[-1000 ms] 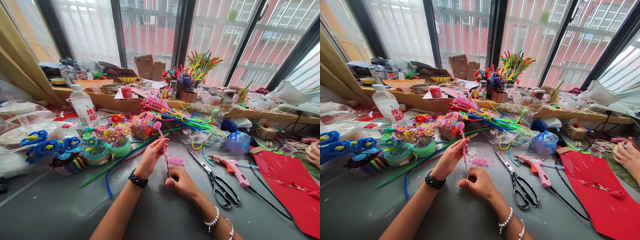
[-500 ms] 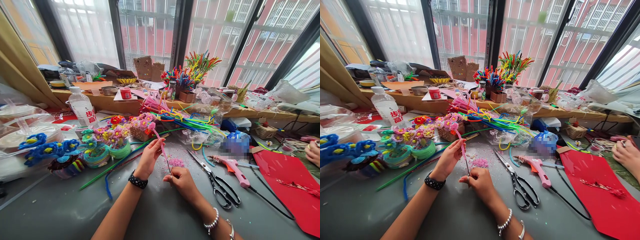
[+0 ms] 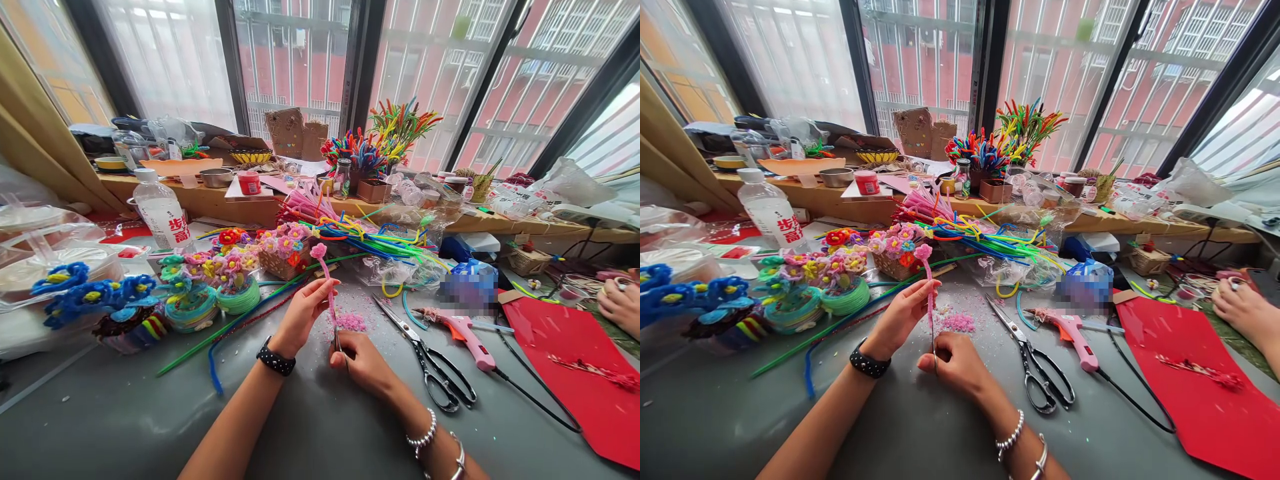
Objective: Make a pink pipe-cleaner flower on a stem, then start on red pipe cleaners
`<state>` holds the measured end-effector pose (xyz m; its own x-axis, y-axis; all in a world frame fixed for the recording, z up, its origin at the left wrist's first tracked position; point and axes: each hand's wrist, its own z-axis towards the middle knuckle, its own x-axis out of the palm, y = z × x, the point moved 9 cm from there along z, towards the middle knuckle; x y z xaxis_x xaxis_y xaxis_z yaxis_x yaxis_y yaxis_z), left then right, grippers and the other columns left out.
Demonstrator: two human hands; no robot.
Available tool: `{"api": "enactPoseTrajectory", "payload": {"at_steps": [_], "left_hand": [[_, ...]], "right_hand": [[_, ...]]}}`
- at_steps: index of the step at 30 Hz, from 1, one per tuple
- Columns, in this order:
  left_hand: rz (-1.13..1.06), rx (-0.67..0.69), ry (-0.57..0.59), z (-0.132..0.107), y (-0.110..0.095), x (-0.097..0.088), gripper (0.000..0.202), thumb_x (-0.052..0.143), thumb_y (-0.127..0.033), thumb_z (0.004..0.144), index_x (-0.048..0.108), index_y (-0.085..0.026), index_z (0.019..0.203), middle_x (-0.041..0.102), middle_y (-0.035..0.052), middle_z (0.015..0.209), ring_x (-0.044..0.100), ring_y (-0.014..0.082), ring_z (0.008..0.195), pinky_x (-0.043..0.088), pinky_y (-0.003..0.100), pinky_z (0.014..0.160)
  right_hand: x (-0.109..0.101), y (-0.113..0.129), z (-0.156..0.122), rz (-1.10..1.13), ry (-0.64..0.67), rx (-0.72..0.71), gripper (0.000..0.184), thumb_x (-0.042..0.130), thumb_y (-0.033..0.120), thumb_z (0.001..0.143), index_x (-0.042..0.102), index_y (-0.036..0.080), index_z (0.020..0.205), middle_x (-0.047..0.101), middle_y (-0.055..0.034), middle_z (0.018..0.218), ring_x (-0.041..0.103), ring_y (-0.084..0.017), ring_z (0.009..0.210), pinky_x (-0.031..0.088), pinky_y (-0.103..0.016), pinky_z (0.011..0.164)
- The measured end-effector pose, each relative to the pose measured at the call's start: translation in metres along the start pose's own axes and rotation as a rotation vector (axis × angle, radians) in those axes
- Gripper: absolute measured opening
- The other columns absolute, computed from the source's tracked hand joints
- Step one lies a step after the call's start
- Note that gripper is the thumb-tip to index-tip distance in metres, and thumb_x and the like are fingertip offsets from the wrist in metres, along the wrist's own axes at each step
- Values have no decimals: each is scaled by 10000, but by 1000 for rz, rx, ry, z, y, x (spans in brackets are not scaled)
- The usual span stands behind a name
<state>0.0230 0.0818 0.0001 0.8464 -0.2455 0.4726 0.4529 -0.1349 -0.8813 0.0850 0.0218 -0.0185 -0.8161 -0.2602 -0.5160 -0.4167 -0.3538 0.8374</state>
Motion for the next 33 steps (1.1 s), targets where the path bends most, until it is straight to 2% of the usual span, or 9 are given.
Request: {"api": "enactPoseTrajectory", "payload": {"at_steps": [6,14,17,21,26,30,33], "left_hand": [[17,-1,-26,1,2,-3,163,629,-289,648,660,-171,756,542,-10,697,457,57,634,353,164,604],[-15,40,-97,5,0,-16,187,640,-291,637,659,-181,788,515,-20,691,439,40,626,351,140,591],[-51,69,-130,4,-3,-19,192,642,-291,634,659,-178,788,517,-16,692,446,40,630,355,138,588],[-87,100,-147,3,-8,-19,197,645,-285,630,658,-164,785,518,-9,689,453,45,630,356,139,571],[-47,45,-62,3,-3,-9,176,641,-267,635,659,-160,774,518,-13,669,445,46,621,350,146,579],[11,17,-17,1,1,-4,167,640,-267,637,663,-168,769,554,-1,740,450,61,671,348,162,608],[9,15,-16,0,1,-2,158,642,-269,635,665,-179,763,566,2,772,448,69,704,347,167,628]], "right_hand": [[-4,-1,-1,28,-80,19,635,287,749,628,408,156,434,402,14,458,362,-87,470,277,-222,469],[-14,-14,-5,69,-259,123,530,509,612,627,368,170,371,392,37,375,325,-68,400,271,-209,431],[-14,-17,-5,106,-261,138,523,507,598,641,369,173,369,405,33,376,346,-74,406,284,-207,438],[-9,-12,-3,97,-175,102,576,399,699,625,405,167,401,425,18,413,361,-82,426,272,-214,437],[-2,0,-1,34,-57,21,672,233,774,608,437,153,451,456,0,494,393,-95,492,297,-219,476],[-1,0,-1,28,-52,11,670,223,775,610,424,154,458,443,3,494,379,-93,491,293,-220,476],[-6,0,-2,13,-121,4,622,294,749,622,376,165,425,397,20,452,344,-83,458,261,-220,451]]}}
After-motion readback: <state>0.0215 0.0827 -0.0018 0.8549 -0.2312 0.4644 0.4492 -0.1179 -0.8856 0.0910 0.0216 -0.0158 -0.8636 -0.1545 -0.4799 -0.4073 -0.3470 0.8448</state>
